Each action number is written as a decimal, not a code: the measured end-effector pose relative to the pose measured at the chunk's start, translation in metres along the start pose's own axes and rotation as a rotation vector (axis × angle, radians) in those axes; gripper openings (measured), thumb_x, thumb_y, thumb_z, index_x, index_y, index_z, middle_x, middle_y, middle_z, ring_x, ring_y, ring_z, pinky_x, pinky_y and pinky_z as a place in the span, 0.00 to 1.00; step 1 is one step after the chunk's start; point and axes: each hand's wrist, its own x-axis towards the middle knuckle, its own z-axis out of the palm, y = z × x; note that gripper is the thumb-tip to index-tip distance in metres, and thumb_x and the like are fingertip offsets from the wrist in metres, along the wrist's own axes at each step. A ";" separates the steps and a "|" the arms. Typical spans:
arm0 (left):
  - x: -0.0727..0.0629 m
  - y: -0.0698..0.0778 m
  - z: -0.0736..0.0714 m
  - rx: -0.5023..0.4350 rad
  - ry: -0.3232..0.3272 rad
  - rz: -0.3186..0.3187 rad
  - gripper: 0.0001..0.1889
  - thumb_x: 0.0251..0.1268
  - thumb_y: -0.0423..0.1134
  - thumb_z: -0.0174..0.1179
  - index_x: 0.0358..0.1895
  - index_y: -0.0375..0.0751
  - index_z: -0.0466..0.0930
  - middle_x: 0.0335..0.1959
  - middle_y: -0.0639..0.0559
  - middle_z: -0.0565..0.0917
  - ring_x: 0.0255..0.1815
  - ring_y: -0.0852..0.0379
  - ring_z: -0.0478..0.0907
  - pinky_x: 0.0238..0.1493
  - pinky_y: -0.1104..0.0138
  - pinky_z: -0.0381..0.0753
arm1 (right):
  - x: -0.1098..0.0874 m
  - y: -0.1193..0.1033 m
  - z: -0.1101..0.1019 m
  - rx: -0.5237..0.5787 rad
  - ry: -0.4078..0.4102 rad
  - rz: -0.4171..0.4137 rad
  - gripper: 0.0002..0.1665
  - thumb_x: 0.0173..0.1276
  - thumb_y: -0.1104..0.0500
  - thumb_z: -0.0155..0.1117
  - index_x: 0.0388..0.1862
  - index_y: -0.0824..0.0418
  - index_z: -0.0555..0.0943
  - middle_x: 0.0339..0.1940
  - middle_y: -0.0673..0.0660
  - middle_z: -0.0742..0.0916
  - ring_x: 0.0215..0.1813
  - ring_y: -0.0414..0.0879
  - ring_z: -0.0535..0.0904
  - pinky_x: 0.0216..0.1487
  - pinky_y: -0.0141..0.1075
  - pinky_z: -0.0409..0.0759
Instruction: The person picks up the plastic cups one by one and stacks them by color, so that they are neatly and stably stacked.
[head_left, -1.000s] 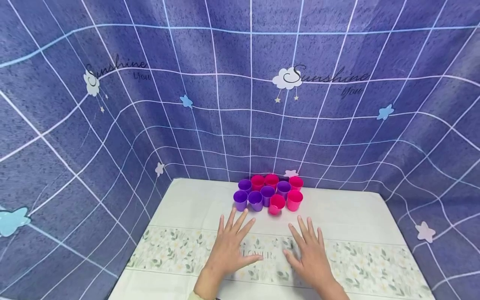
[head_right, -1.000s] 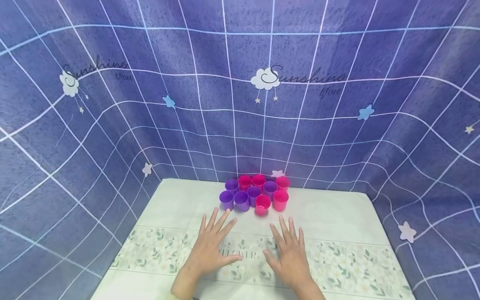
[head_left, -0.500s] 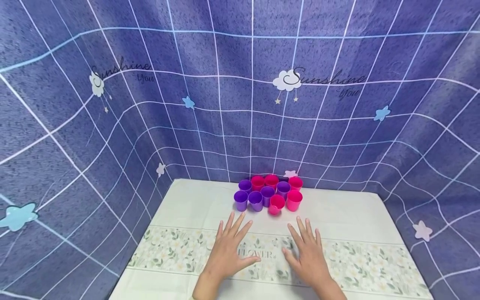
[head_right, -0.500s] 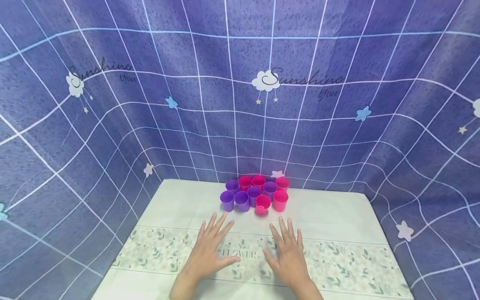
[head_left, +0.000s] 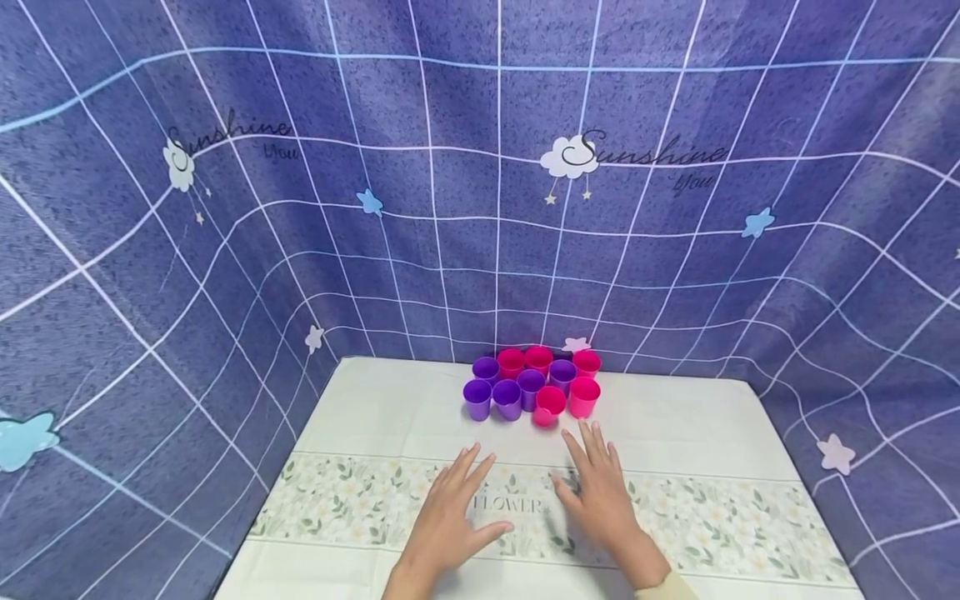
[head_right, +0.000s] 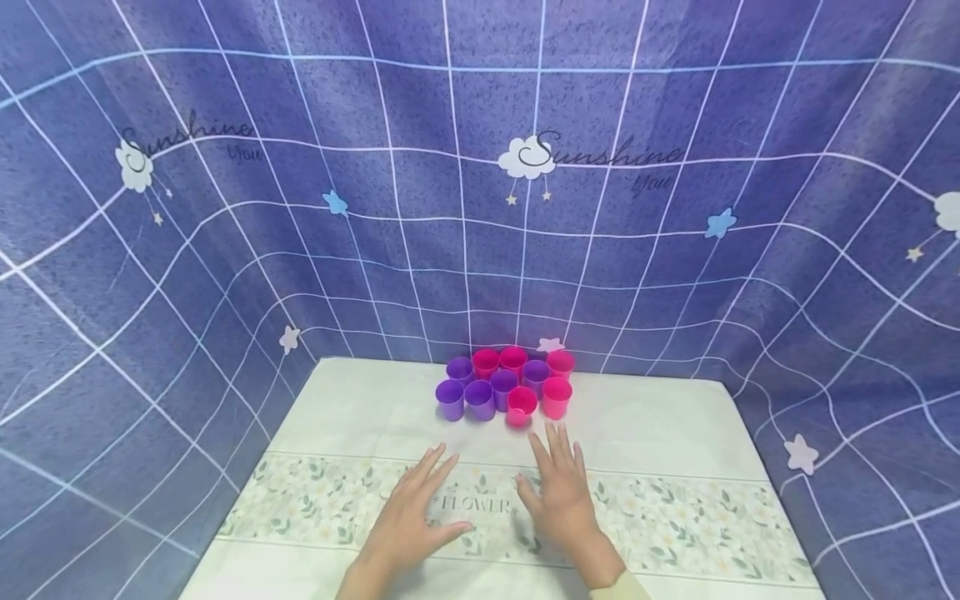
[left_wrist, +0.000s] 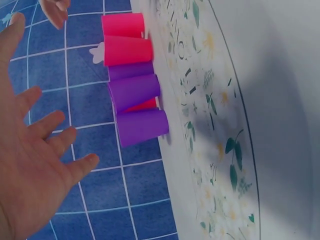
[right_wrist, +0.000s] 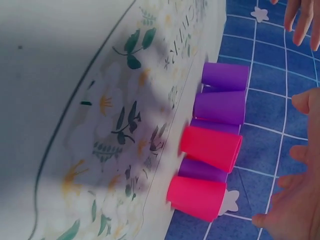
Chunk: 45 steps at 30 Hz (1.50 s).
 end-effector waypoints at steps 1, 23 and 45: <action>-0.001 0.000 0.000 -0.007 0.001 0.000 0.52 0.58 0.77 0.64 0.84 0.68 0.56 0.87 0.52 0.61 0.87 0.44 0.60 0.82 0.39 0.63 | 0.002 0.000 0.002 0.000 0.000 0.000 0.47 0.70 0.46 0.71 0.84 0.52 0.65 0.88 0.62 0.62 0.87 0.68 0.55 0.82 0.70 0.55; -0.019 -0.001 0.009 -0.031 0.013 0.007 0.46 0.65 0.76 0.58 0.83 0.64 0.59 0.80 0.52 0.71 0.75 0.44 0.77 0.67 0.43 0.82 | 0.050 0.003 0.036 0.108 -0.002 0.005 0.42 0.70 0.54 0.72 0.81 0.57 0.69 0.86 0.66 0.66 0.85 0.68 0.61 0.80 0.65 0.67; -0.032 -0.007 0.011 -0.130 -0.102 -0.109 0.44 0.66 0.78 0.54 0.83 0.68 0.59 0.78 0.52 0.75 0.74 0.45 0.78 0.68 0.43 0.82 | 0.090 0.006 0.055 0.091 -0.136 0.157 0.40 0.76 0.53 0.63 0.84 0.55 0.64 0.88 0.67 0.59 0.88 0.70 0.52 0.84 0.66 0.58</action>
